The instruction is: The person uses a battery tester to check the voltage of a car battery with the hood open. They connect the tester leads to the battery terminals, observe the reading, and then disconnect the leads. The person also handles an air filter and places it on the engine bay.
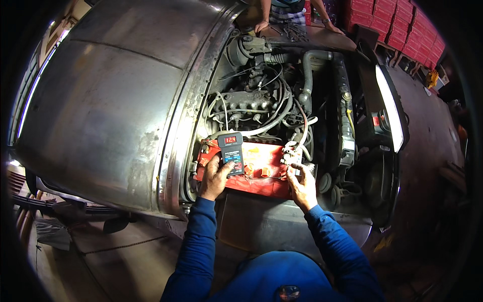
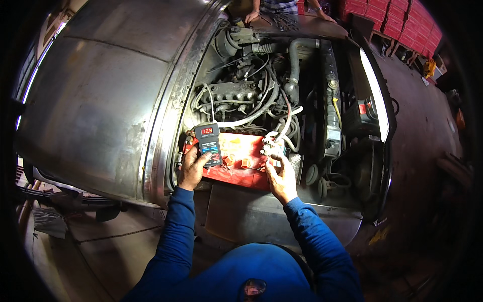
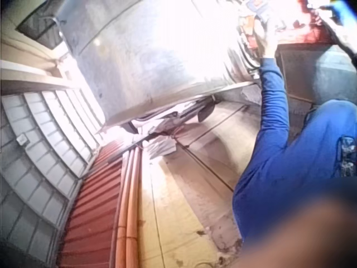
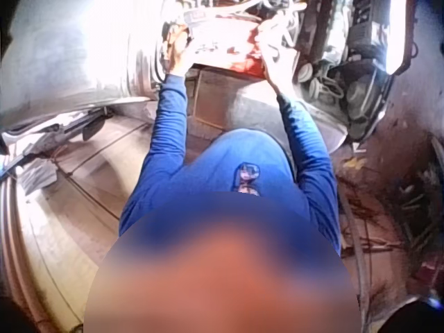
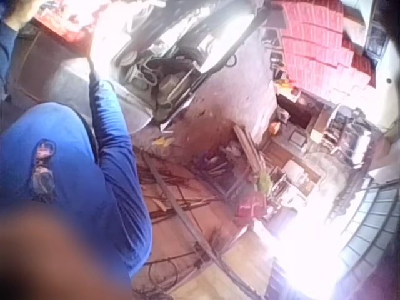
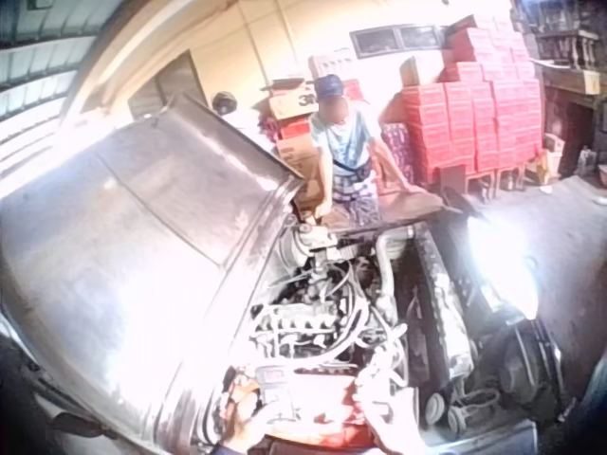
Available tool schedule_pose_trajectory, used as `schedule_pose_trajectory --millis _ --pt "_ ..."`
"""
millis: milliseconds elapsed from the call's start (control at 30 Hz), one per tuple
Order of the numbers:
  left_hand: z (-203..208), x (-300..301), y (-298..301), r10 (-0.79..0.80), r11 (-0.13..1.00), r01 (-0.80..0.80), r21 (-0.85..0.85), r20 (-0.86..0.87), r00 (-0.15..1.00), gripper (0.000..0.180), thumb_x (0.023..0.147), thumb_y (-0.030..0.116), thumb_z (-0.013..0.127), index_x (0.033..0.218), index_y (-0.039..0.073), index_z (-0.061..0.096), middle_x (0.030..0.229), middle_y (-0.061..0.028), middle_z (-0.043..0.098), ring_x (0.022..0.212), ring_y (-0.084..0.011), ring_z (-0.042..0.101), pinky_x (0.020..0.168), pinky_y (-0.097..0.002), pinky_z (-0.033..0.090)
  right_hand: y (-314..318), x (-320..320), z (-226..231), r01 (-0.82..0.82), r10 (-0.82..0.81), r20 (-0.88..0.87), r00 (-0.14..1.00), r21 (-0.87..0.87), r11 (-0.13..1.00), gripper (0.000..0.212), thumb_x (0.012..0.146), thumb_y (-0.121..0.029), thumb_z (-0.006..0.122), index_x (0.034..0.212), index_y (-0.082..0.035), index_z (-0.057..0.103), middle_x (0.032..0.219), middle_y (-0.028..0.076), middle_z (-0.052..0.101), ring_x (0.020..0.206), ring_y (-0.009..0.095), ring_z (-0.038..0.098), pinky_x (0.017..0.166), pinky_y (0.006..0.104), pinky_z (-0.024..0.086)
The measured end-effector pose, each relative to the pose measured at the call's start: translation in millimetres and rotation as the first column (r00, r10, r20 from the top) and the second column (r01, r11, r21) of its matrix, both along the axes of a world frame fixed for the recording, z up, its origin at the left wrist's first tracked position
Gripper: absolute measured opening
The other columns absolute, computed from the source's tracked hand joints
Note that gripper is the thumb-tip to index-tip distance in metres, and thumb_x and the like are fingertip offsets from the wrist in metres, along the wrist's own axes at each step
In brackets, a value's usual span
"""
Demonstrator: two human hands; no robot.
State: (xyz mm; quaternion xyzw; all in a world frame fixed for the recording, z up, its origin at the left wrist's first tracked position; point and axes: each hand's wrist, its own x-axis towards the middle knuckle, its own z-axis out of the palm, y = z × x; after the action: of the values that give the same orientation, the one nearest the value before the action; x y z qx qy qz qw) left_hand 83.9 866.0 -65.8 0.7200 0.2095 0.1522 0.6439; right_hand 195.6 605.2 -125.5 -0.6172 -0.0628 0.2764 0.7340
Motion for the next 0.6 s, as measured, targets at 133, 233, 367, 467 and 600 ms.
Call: schedule_pose_trajectory --millis 133,233,367,467,600 --pt "3.9 -3.4 1.0 -0.013 0.999 0.013 -0.034 -0.015 1.0 0.027 0.093 0.011 0.054 0.116 -0.001 0.063 0.104 -0.006 0.07 0.091 -0.0117 0.065 0.083 -0.0283 0.052 -1.0 0.1 -1.1 -0.007 0.008 0.017 1.0 -0.011 1.0 0.039 0.102 -0.017 0.065 0.134 0.001 0.052 0.068 -0.003 0.057 0.054 0.004 0.047 0.049 0.0226 0.035" --pt "6.8 -3.3 0.5 -0.012 1.0 0.012 -0.002 -0.021 1.0 0.03 0.09 0.011 0.052 0.116 -0.001 0.062 0.103 -0.0064 0.07 0.09 -0.0122 0.065 0.083 -0.0287 0.052 -1.1 0.3 -1.3 -0.01 0.01 0.015 1.0 -0.011 1.0 0.039 0.102 -0.017 0.065 0.134 0.001 0.052 0.069 -0.003 0.057 0.054 0.004 0.047 0.049 0.0224 0.035" --pt "9.2 -2.2 -1.9 0.002 1.0 -0.002 -0.028 -0.022 1.0 0.03 0.089 0.01 0.052 0.115 -0.002 0.062 0.103 -0.0067 0.07 0.089 -0.0119 0.065 0.081 -0.0286 0.052 -0.6 0.0 -0.6 -0.009 0.01 -0.017 1.0 0.054 0.998 0.038 0.102 -0.017 0.065 0.134 0.001 0.052 0.069 -0.003 0.057 0.055 0.004 0.047 0.05 0.0223 0.035" --pt "10.0 -2.9 -1.5 0.002 1.0 -0.002 0.001 -0.034 0.999 0.03 0.089 0.01 0.052 0.115 -0.002 0.062 0.102 -0.007 0.07 0.089 -0.0119 0.065 0.082 -0.0286 0.052 -0.3 0.2 -0.4 -0.009 0.01 -0.019 1.0 0.042 0.999 0.038 0.102 -0.017 0.065 0.134 0.001 0.052 0.07 -0.002 0.057 0.055 0.004 0.046 0.049 0.0224 0.034" --pt "8.4 -4.4 1.4 -0.007 1.0 0.006 -0.013 -0.072 0.997 0.031 0.088 0.008 0.053 0.116 -0.002 0.062 0.103 -0.0073 0.07 0.091 -0.0122 0.064 0.084 -0.0291 0.052 -1.3 0.6 -1.3 -0.018 0.018 0.014 1.0 -0.011 1.0 0.038 0.102 -0.016 0.065 0.134 0.001 0.052 0.07 -0.002 0.057 0.055 0.004 0.047 0.05 0.0222 0.035"
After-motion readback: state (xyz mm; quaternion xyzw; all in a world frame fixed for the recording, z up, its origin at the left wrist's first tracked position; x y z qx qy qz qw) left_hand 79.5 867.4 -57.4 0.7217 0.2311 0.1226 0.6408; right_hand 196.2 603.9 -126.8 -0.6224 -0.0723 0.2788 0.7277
